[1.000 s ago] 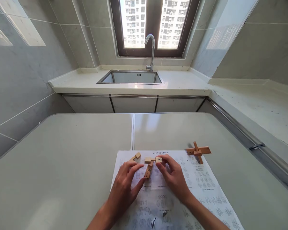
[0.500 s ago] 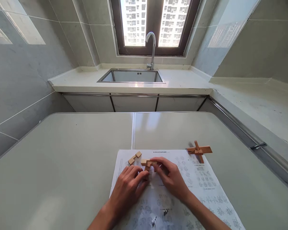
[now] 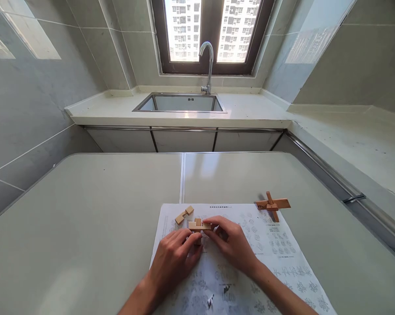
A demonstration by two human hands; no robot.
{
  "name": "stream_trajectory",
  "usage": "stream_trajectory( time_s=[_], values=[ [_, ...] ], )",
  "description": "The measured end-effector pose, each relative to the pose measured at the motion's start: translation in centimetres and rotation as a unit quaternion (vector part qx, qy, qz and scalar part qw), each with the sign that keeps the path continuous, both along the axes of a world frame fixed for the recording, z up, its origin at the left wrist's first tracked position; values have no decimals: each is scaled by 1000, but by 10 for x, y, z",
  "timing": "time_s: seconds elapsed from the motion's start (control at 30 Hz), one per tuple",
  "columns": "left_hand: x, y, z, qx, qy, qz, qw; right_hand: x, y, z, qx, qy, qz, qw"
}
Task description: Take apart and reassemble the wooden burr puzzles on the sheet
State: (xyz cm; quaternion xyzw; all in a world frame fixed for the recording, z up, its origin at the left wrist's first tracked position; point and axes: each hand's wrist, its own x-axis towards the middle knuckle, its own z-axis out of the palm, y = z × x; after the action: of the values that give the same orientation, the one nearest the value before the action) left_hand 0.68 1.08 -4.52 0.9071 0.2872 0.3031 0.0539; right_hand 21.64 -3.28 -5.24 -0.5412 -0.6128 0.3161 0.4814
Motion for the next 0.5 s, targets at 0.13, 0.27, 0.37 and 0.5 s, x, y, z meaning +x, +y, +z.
stream_trajectory(
  time_s=[0.13, 0.27, 0.37, 0.5],
  values=[
    [0, -2, -1, 26, -5, 1, 1000, 0, 1, -3, 33, 3, 15, 999],
    [2, -4, 4, 41, 2, -2, 999, -1, 0, -8, 43, -11, 17, 999],
    [3, -5, 6, 45, -4, -4, 999, -2, -2, -10, 57, -37, 11, 998],
    [3, -5, 8, 42, -7, -16, 999, -4, -3, -13, 92, -70, 4, 993]
  ],
)
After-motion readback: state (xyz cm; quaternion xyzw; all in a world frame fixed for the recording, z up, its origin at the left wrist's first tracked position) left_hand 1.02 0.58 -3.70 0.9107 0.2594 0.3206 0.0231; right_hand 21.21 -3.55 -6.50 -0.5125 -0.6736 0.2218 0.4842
